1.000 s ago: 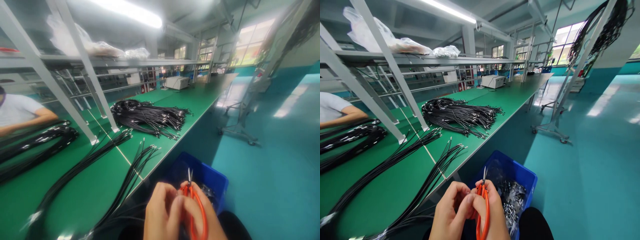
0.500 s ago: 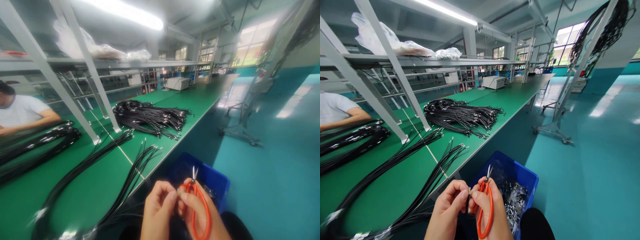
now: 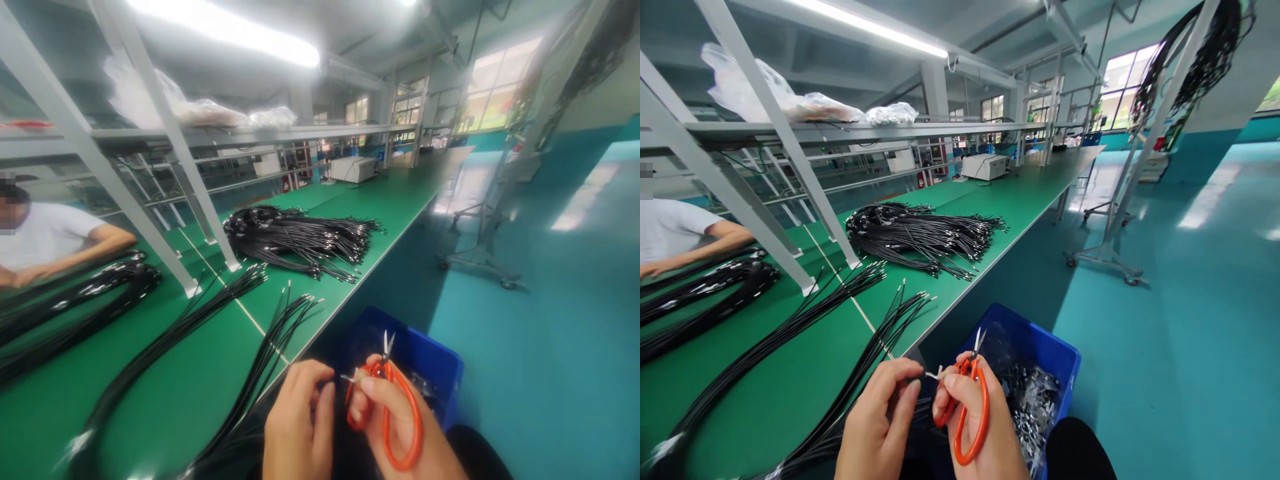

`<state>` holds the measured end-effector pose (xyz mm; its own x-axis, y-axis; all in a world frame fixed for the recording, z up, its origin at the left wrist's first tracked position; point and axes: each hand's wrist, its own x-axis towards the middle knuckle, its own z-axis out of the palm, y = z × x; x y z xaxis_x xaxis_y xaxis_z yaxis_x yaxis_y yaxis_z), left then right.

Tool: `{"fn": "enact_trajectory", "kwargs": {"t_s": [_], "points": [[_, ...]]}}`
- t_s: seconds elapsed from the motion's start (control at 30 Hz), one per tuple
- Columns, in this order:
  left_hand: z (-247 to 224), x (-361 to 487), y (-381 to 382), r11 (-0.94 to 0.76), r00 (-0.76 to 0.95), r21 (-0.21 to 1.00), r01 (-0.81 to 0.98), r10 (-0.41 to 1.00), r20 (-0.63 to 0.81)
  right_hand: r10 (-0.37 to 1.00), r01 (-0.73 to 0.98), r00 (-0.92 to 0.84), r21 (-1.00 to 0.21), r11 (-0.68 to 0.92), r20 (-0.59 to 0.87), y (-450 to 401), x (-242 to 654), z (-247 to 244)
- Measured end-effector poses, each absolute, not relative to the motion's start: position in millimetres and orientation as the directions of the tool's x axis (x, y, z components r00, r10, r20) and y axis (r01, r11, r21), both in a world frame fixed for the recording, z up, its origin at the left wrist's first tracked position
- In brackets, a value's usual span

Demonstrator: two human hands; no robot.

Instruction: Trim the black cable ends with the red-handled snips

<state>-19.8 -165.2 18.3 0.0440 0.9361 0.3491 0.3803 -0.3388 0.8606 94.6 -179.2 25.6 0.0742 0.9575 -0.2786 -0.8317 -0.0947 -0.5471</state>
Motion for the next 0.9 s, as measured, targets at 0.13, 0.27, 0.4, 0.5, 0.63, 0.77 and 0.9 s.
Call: {"fn": "enact_trajectory", "kwargs": {"t_s": [0.13, 0.27, 0.4, 0.5, 0.63, 0.77, 0.9], "points": [[17, -17, -166, -0.046, 0.197, 0.999, -0.006, 0.979, 0.046, 0.964, -0.824, 0.056, -0.557, -0.103, -0.261, -180, 95, 26], [19, -13, -167, 0.089, 0.138, 0.991, -0.103, 0.988, -0.075, 0.941, -0.706, 0.184, -0.704, -0.075, -0.285, -177, 94, 32], [17, -14, -166, 0.115, 0.147, 0.989, -0.097, 0.984, -0.1, 0.915, -0.589, 0.342, -0.808, 0.031, -0.214, -178, 88, 40], [14, -17, -165, 0.139, 0.177, 0.98, -0.143, 0.978, -0.113, 0.93, -0.656, 0.307, -0.753, 0.05, -0.205, -180, 86, 40], [9, -20, -163, 0.171, 0.219, 0.957, -0.235, 0.968, -0.119, 0.941, -0.64, 0.263, -0.768, 0.005, -0.213, -180, 87, 30], [5, -23, -161, 0.183, 0.224, 0.956, -0.229, 0.966, -0.131, 0.912, -0.409, 0.401, -0.907, 0.099, -0.081, -180, 91, 23], [5, -27, -159, 0.163, 0.264, 0.971, -0.174, 0.958, -0.114, 0.914, -0.195, 0.396, -0.965, 0.173, 0.084, -179, 92, 23]]}}
